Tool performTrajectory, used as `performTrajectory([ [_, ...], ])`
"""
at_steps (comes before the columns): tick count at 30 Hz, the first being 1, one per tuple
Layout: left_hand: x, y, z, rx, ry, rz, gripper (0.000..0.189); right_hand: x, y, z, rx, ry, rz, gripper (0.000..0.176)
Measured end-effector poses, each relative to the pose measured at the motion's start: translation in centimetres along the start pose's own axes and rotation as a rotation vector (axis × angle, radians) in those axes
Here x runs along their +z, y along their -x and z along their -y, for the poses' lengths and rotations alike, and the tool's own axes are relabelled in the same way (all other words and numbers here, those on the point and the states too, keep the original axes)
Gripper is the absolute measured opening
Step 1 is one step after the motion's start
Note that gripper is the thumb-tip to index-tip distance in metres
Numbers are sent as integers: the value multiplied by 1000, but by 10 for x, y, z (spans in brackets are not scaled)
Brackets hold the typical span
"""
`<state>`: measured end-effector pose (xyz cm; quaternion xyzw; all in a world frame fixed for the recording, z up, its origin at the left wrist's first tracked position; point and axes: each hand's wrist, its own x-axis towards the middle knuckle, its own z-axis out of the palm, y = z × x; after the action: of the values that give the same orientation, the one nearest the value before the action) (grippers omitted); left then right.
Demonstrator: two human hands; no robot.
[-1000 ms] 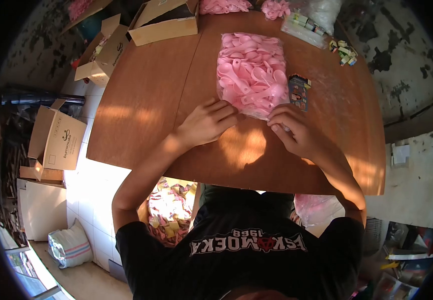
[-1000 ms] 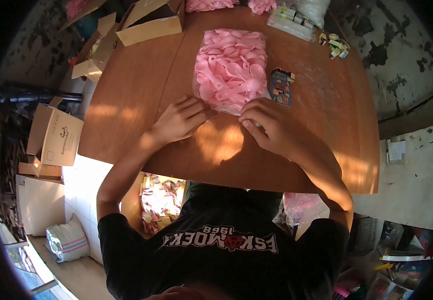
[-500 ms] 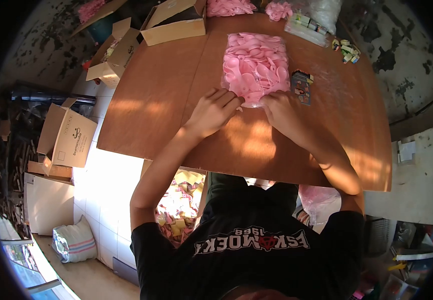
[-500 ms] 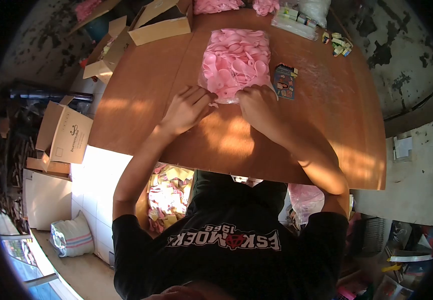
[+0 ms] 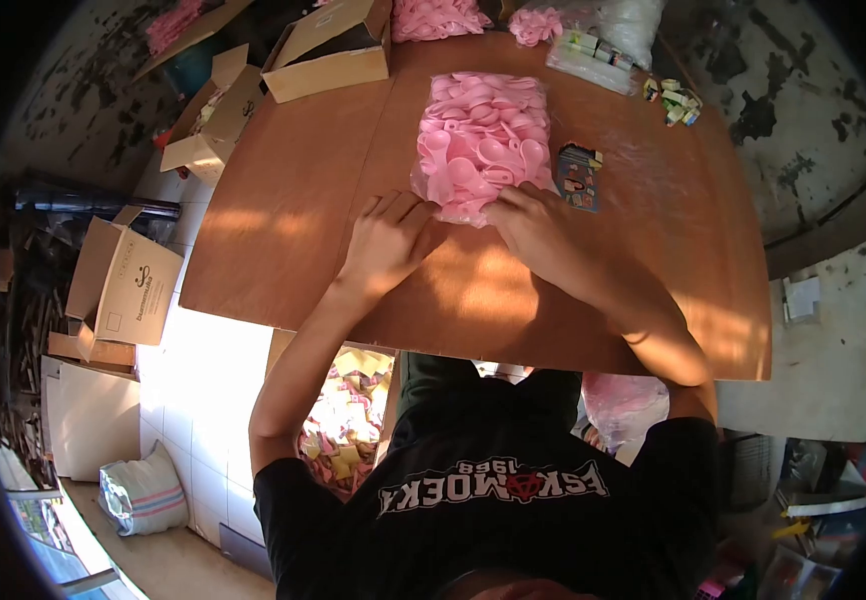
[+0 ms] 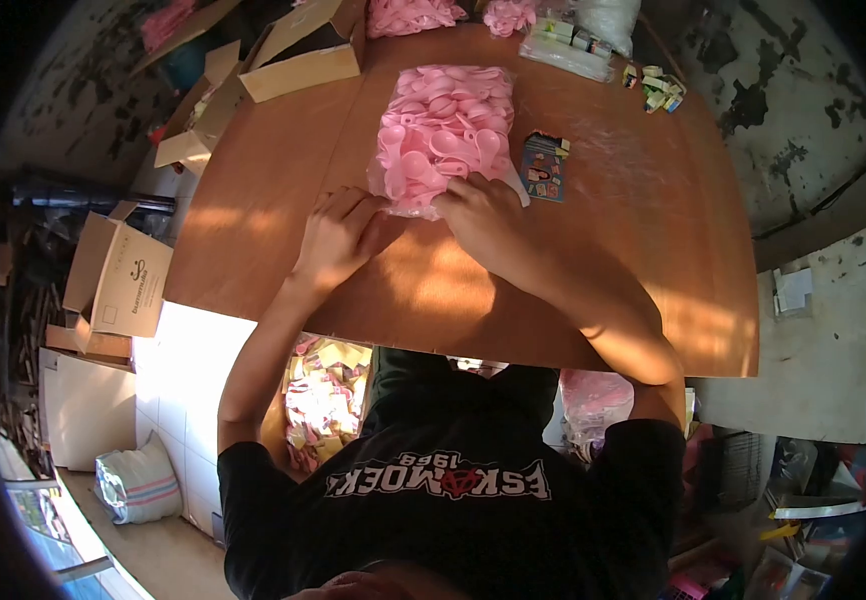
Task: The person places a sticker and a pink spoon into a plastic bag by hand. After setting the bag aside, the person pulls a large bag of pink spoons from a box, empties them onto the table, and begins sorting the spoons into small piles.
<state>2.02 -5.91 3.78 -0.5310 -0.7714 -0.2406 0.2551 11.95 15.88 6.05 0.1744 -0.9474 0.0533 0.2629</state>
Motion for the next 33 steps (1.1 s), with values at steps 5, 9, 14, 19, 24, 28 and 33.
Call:
performTrajectory([
  [5, 10, -1, 5, -37, 124, -56, 19, 12, -2, -3, -18, 46, -99, 8],
  [9, 8, -2, 5, -27, 144, -9, 20, 17, -8, -6, 32, -62, -61, 9],
  [14, 9, 3, 9, -142, 294, 81, 30, 26, -13, -8, 121, -292, -59, 12],
  [19, 6, 1, -1, -149, 244, 111, 35, 9, -26, -6, 276, -409, -30, 11],
  [24, 5, -12, -8, -377, 389, 152, 31, 17, -33, -2, 95, -230, -207, 11],
  [28, 21, -8, 7, -284, 214, 74, 32, 17, -33, -2, -227, 225, -105, 12],
  [33, 8, -6, -6, -174, -18, 114, 28, 22, -18, 4, -261, 379, -22, 11],
])
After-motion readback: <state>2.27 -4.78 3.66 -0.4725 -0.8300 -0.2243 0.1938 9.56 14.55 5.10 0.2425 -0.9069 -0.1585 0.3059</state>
